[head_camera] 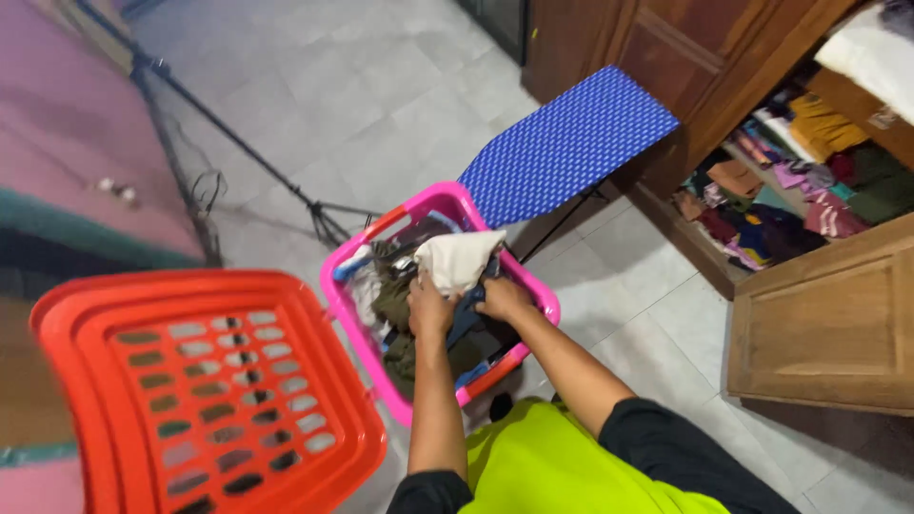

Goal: The person repeatedly reaches into an open wooden closet and removes folded clothes, including jeans, t-shirts, and other garments. They place each item into a pink laundry basket on the floor. The person continues this process until the basket is full.

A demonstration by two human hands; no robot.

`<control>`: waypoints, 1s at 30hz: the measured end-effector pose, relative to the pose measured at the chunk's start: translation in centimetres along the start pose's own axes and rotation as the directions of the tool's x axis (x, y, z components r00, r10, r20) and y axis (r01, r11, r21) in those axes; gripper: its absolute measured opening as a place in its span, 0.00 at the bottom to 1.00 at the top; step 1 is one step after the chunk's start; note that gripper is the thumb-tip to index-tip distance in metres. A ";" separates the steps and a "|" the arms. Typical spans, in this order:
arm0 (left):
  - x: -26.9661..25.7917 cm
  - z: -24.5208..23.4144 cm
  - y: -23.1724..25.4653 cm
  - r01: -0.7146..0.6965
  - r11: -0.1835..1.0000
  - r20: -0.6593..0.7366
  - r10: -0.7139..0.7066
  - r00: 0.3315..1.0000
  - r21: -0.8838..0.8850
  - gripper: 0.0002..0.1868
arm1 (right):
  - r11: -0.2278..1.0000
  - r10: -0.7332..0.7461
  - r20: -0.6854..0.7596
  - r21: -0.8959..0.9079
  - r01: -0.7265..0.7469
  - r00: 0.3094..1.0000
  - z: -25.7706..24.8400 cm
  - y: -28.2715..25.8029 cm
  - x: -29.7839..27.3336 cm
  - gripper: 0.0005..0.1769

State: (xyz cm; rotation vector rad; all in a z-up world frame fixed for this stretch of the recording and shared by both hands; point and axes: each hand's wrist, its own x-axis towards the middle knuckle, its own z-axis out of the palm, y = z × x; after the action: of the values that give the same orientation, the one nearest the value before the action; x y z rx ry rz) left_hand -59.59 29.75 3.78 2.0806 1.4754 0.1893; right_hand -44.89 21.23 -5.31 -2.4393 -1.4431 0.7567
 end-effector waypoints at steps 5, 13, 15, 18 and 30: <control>-1.2 -3.2 7.0 0.009 0.980 -0.182 0.028 0.983 0.201 0.56 | 0.963 0.003 -0.013 0.269 0.001 1.000 -9.3 2.7 -3.0 0.39; 0.1 4.9 22.1 -0.411 0.888 -0.416 0.459 0.785 0.205 0.48 | 0.810 0.211 -0.337 0.586 0.029 0.918 -20.3 16.8 -8.7 0.29; 0.1 8.7 25.8 -0.531 0.824 -0.360 0.564 0.743 0.195 0.47 | 0.752 0.306 -0.355 0.659 0.004 0.883 -22.5 21.4 -10.2 0.28; -0.9 13.4 33.1 -0.612 0.779 -0.284 0.623 0.729 0.137 0.45 | 0.709 0.399 -0.386 0.705 -0.013 0.832 -25.4 29.1 -11.8 0.27; -2.8 28.7 54.9 -0.806 0.588 -0.018 0.807 0.591 -0.065 0.42 | 0.720 0.594 -0.539 0.687 -0.096 0.597 -33.3 52.2 -16.8 0.29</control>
State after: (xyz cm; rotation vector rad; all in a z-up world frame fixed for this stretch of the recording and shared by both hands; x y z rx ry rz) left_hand -3.33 4.29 9.69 2.5414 0.3686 0.5607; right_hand 5.58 -16.75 6.25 -2.0987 -0.2865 0.1441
